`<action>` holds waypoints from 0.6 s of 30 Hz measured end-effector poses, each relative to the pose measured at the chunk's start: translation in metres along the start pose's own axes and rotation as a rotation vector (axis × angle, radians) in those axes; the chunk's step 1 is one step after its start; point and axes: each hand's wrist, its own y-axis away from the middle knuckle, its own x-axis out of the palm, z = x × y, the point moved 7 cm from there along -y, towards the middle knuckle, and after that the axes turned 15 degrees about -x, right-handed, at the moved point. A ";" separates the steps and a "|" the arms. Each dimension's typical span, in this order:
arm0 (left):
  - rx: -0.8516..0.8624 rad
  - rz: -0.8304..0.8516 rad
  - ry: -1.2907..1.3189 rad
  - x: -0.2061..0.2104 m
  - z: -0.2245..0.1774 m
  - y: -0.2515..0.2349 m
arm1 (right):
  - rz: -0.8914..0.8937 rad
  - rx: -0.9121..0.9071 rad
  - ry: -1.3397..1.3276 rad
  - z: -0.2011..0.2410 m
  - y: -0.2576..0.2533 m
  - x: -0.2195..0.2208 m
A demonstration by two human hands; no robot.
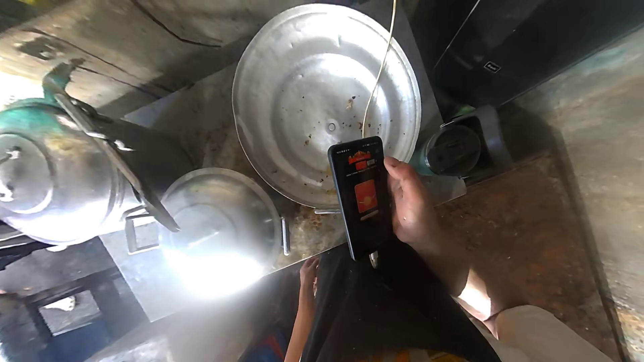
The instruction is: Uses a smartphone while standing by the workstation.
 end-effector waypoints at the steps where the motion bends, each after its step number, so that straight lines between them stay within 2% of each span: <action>1: -0.002 -0.002 0.002 0.000 -0.001 0.002 | -0.008 0.002 -0.017 -0.001 0.000 0.000; 10: 0.004 -0.010 -0.004 0.000 0.006 -0.005 | -0.004 0.016 0.005 -0.001 -0.002 0.004; 18: 0.009 -0.012 -0.030 0.000 0.000 0.010 | -0.008 0.018 0.021 -0.004 0.000 0.002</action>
